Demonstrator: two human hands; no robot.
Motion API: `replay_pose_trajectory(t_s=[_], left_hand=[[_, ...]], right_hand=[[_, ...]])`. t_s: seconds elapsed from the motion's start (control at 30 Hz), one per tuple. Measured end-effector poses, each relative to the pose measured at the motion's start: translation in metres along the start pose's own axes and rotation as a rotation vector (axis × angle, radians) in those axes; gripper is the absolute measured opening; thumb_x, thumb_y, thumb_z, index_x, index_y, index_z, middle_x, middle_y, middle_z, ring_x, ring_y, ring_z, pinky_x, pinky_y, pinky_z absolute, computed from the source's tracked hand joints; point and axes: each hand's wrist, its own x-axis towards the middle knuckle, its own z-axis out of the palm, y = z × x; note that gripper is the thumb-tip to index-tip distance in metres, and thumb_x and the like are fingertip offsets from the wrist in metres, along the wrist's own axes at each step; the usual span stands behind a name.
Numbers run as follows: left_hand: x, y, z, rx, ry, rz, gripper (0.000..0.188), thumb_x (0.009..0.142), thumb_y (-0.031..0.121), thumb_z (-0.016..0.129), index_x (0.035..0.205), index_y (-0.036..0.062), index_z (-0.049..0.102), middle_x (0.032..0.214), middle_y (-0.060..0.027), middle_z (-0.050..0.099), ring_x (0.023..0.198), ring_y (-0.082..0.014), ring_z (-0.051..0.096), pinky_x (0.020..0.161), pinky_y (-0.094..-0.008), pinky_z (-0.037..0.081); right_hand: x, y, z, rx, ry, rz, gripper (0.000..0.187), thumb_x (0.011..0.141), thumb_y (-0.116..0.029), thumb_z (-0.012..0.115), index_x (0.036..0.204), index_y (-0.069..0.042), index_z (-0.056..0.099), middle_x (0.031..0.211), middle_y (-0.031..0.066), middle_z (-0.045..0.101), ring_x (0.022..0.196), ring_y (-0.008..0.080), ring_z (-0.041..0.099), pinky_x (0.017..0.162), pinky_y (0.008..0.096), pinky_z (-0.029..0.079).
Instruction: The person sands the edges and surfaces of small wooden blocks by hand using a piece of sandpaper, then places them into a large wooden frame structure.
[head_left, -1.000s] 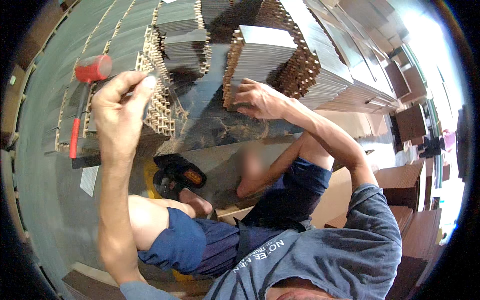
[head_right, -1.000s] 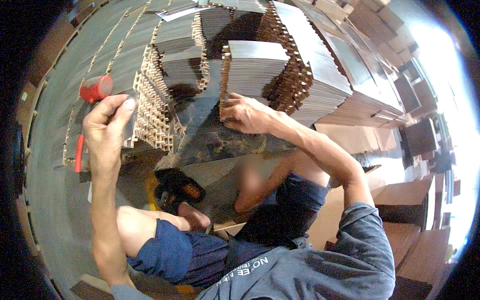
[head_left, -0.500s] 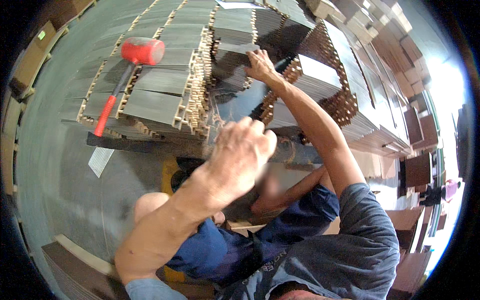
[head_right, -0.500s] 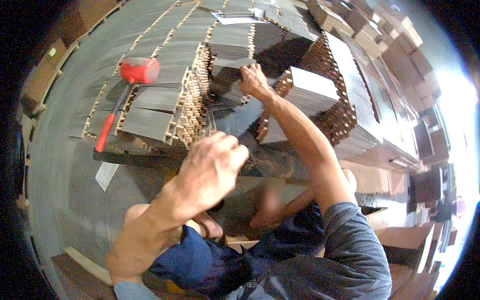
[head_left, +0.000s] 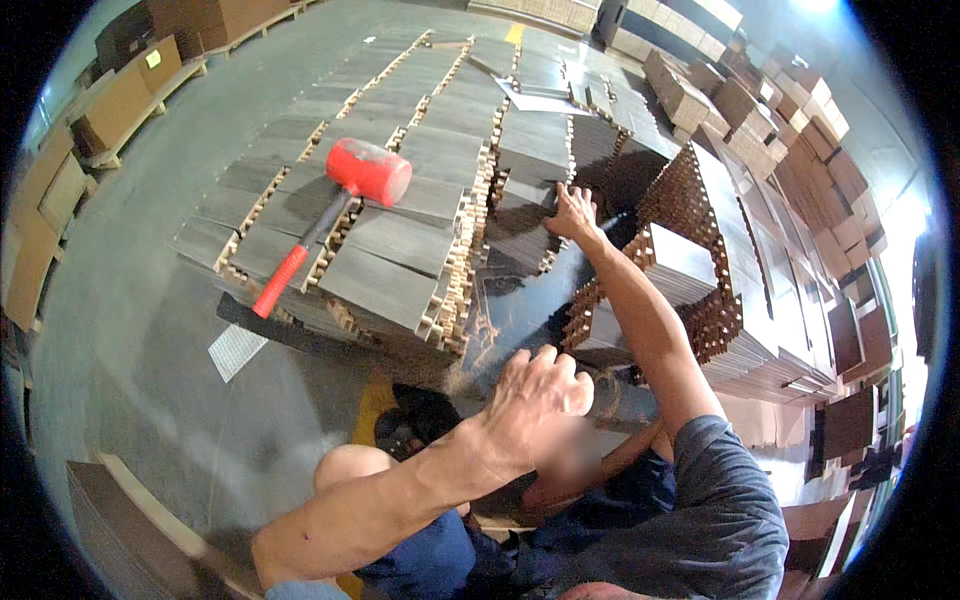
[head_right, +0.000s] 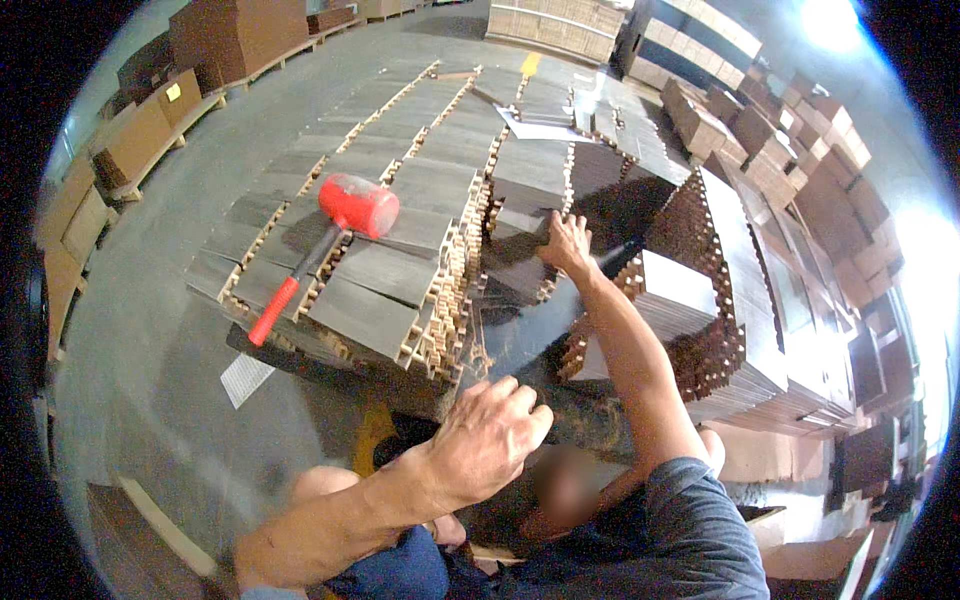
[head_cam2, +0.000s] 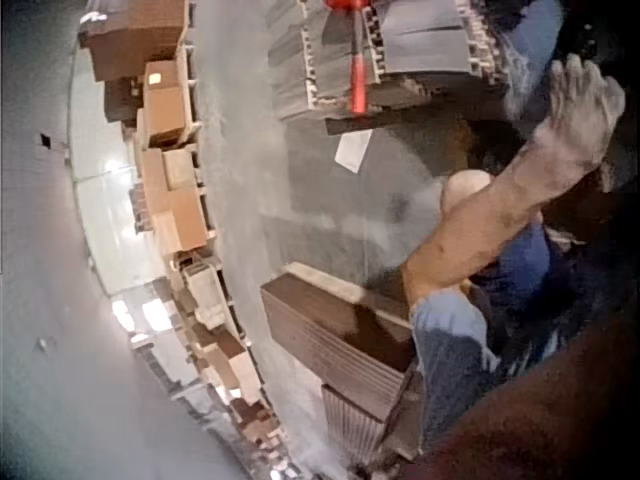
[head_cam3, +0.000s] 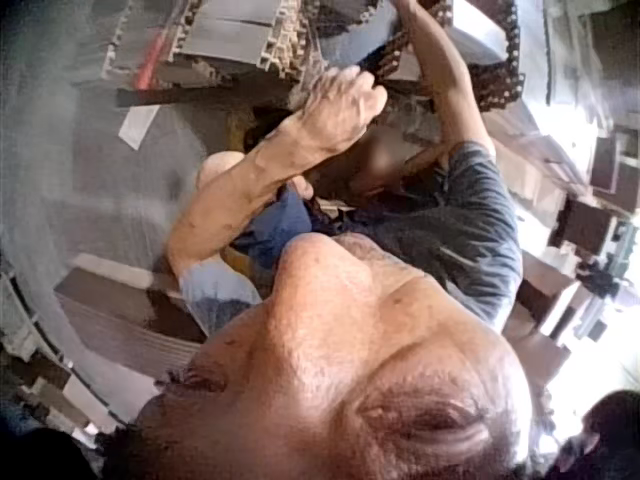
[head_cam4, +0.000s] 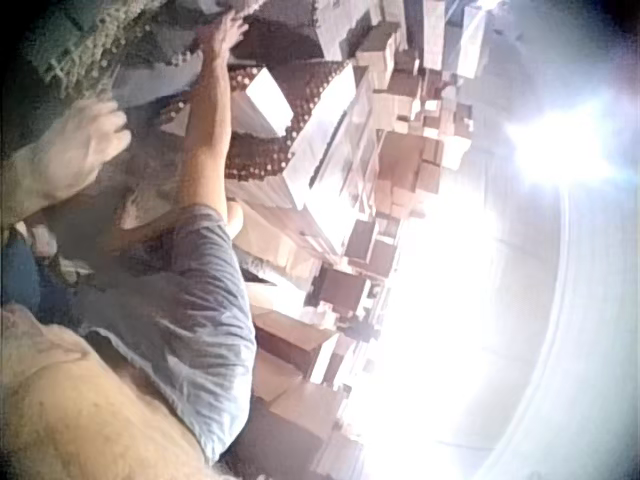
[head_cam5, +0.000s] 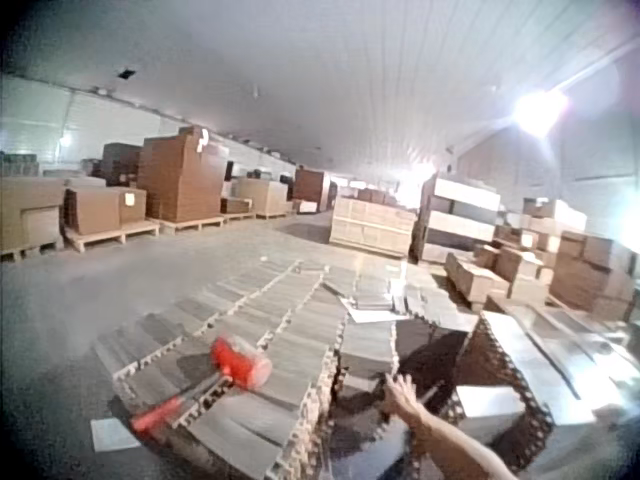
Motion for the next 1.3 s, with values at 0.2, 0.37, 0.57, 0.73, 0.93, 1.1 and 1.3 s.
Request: replay_pose_trajectory(t_s=[0.2, 0.37, 0.57, 0.73, 0.93, 1.1, 1.3], left_hand=[[0.005, -0.006, 0.007, -0.010, 0.046, 0.007, 0.007, 0.073, 0.008, 0.058, 0.078, 0.0051, 0.055, 0.079, -0.0125, 0.054, 0.080, -0.0317, 0.056, 0.069, -0.0438, 0.047], [0.012, -0.008, 0.005, 0.039, 0.062, -0.055, 0.004, 0.076, 0.007, 0.056, 0.078, 0.0034, 0.056, 0.081, -0.0142, 0.058, 0.082, -0.0328, 0.059, 0.072, -0.0441, 0.049], [0.017, -0.011, -0.002, 0.021, 0.170, -0.109, 0.004, 0.081, 0.008, 0.064, 0.081, 0.0038, 0.063, 0.080, -0.0134, 0.061, 0.080, -0.0322, 0.061, 0.072, -0.0428, 0.050], [0.027, -0.018, -0.033, -0.135, 0.547, -0.125, 0.007, 0.080, -0.001, 0.067, 0.087, -0.0008, 0.067, 0.078, -0.0128, 0.063, 0.070, -0.0253, 0.062, 0.063, -0.0340, 0.049], [0.022, -0.056, -0.035, -0.445, 0.735, -0.343, 0.010, 0.086, 0.001, 0.066, 0.093, -0.0052, 0.067, 0.080, -0.0057, 0.065, 0.071, -0.0110, 0.062, 0.063, -0.0244, 0.050], [0.033, -0.048, -0.035, -0.924, 0.671, -0.560, 0.012, 0.085, 0.000, 0.069, 0.097, -0.0020, 0.069, 0.087, -0.0030, 0.068, 0.076, -0.0078, 0.062, 0.070, -0.0216, 0.051], [0.040, -0.044, -0.027, -0.859, 0.679, -0.665, 0.011, 0.085, 0.005, 0.072, 0.094, 0.0004, 0.068, 0.085, -0.0015, 0.067, 0.073, -0.0085, 0.060, 0.069, -0.0240, 0.050]], right_hand=[[-0.013, -0.009, -0.023, -0.071, -0.008, 0.003, 0.076, 0.064, -0.050, 0.080, 0.116, 0.002, 0.062, 0.123, 0.0210, 0.054, 0.121, 0.0357, 0.044, 0.096, 0.0501, 0.040], [-0.043, -0.033, -0.038, 0.018, 0.060, 0.073, 0.093, 0.064, -0.055, 0.080, 0.123, 0.008, 0.046, 0.122, 0.0205, 0.052, 0.120, 0.0330, 0.048, 0.099, 0.0425, 0.044], [-0.106, -0.032, -0.084, 0.199, 0.122, -0.158, 0.088, 0.067, -0.042, 0.080, 0.126, 0.008, 0.039, 0.114, 0.0235, 0.049, 0.107, 0.0376, 0.052, 0.092, 0.0448, 0.046], [-0.162, -0.016, -0.138, 0.209, 0.197, -0.311, 0.089, 0.067, -0.038, 0.080, 0.132, 0.005, 0.039, 0.116, 0.0207, 0.045, 0.111, 0.0352, 0.047, 0.094, 0.0463, 0.042], [-0.190, -0.033, -0.164, 0.939, -0.027, -0.059, 0.086, 0.070, -0.051, 0.076, 0.125, 0.008, 0.048, 0.118, 0.0293, 0.055, 0.112, 0.0353, 0.056, 0.091, 0.0438, 0.049], [-0.208, -0.045, -0.163, 0.928, 0.191, -0.280, 0.079, 0.069, -0.033, 0.077, 0.124, 0.011, 0.040, 0.112, 0.0261, 0.050, 0.108, 0.0357, 0.053, 0.094, 0.0425, 0.046], [-0.222, -0.040, -0.149, 0.872, 0.248, -0.420, 0.082, 0.075, -0.042, 0.077, 0.130, 0.006, 0.040, 0.115, 0.0200, 0.049, 0.110, 0.0326, 0.051, 0.096, 0.0426, 0.044]])
